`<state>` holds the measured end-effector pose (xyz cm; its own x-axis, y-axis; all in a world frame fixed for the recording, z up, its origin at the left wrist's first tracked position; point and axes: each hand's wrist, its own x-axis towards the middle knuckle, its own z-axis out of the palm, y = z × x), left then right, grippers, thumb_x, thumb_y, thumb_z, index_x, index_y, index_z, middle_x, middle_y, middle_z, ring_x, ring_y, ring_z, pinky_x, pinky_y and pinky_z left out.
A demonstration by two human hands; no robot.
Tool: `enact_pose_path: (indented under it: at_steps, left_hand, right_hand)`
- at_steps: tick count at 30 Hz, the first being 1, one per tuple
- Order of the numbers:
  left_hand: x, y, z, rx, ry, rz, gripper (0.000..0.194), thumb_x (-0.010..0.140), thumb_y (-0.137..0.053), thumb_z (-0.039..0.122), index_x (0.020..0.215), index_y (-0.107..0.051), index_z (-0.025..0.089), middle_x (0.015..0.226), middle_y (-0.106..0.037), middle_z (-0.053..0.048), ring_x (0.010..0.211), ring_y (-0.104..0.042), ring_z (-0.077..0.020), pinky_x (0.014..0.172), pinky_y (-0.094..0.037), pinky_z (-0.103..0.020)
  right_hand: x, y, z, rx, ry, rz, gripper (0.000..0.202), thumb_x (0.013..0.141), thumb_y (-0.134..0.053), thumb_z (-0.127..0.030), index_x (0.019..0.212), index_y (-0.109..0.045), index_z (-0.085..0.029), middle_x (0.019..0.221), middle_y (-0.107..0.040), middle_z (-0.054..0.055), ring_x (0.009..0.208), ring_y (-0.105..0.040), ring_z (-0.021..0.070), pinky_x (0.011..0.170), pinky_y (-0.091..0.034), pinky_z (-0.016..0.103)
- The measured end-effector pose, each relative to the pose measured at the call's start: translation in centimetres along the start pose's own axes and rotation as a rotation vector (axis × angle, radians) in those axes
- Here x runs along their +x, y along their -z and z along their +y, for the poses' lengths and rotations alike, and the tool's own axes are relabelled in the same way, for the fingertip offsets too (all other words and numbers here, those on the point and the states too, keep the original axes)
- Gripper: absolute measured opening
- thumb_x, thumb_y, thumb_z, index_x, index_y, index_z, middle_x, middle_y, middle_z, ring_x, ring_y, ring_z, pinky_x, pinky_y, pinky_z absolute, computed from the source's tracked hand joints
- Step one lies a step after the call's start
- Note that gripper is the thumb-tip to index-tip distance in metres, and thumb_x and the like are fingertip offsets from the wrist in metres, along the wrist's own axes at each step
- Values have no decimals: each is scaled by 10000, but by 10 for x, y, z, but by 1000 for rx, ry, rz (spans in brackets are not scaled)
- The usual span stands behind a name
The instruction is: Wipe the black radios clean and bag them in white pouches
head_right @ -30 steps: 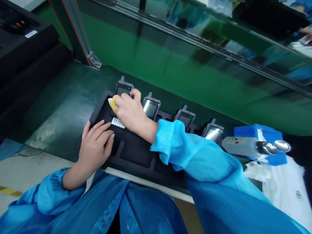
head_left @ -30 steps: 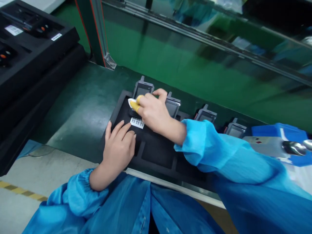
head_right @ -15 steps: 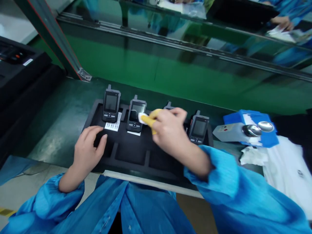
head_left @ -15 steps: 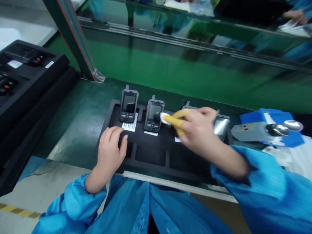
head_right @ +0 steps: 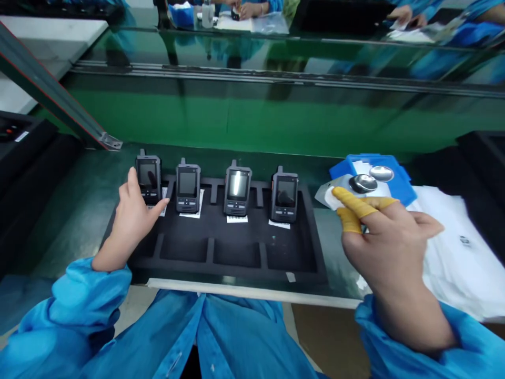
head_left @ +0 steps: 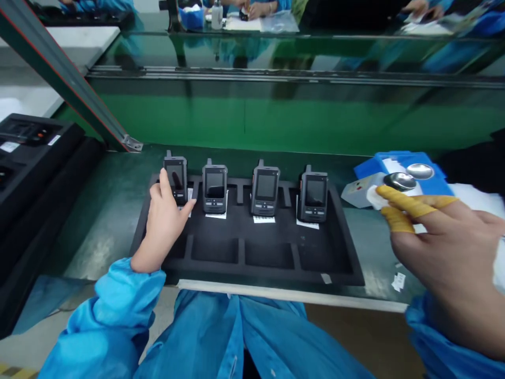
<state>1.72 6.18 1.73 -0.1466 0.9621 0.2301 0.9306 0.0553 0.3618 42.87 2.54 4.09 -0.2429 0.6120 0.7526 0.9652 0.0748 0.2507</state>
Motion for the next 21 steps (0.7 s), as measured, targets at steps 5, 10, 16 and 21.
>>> enact_pose_path:
  at_steps: [5, 10, 16, 21]
  left_hand:
    - [5, 0, 4, 14, 94, -14, 1017, 691, -742, 339, 1490, -148, 132, 1164, -522, -188, 1051, -602, -379, 878, -501, -499]
    - [5, 4, 0, -29, 67, 22, 970, 689, -719, 321, 1473, -184, 120, 1191, -568, -220, 1117, -581, -401, 907, -488, -534]
    - [10, 5, -8, -47, 27, 53, 969, 633, -722, 269, 1461, -242, 114, 1140, -636, -215, 1028, -639, -399, 857, -523, -533]
    - [0, 8, -12, -65, 32, 4, 890, 705, -696, 238, 1450, -237, 78, 1228, -603, -245, 1118, -607, -382, 906, -511, -513]
  right_hand:
    - [9, -4, -14, 90, 32, -31, 375, 886, -388, -387, 872, -720, -214, 689, -617, 40, 572, -494, 162, 643, -267, 324]
    - [24, 3, -38, 235, -5, -144, 257, 851, -488, -292, 896, -734, -231, 774, -663, 58, 703, -578, 177, 710, -287, 354]
    - [29, 10, -46, 356, -33, -190, 217, 806, -567, -188, 927, -738, -245, 815, -667, 67, 772, -582, 193, 733, -271, 392]
    - [46, 4, -63, 434, 87, -173, 225, 816, -567, -175, 951, -739, -225, 823, -667, 78, 755, -572, 186, 711, -278, 383]
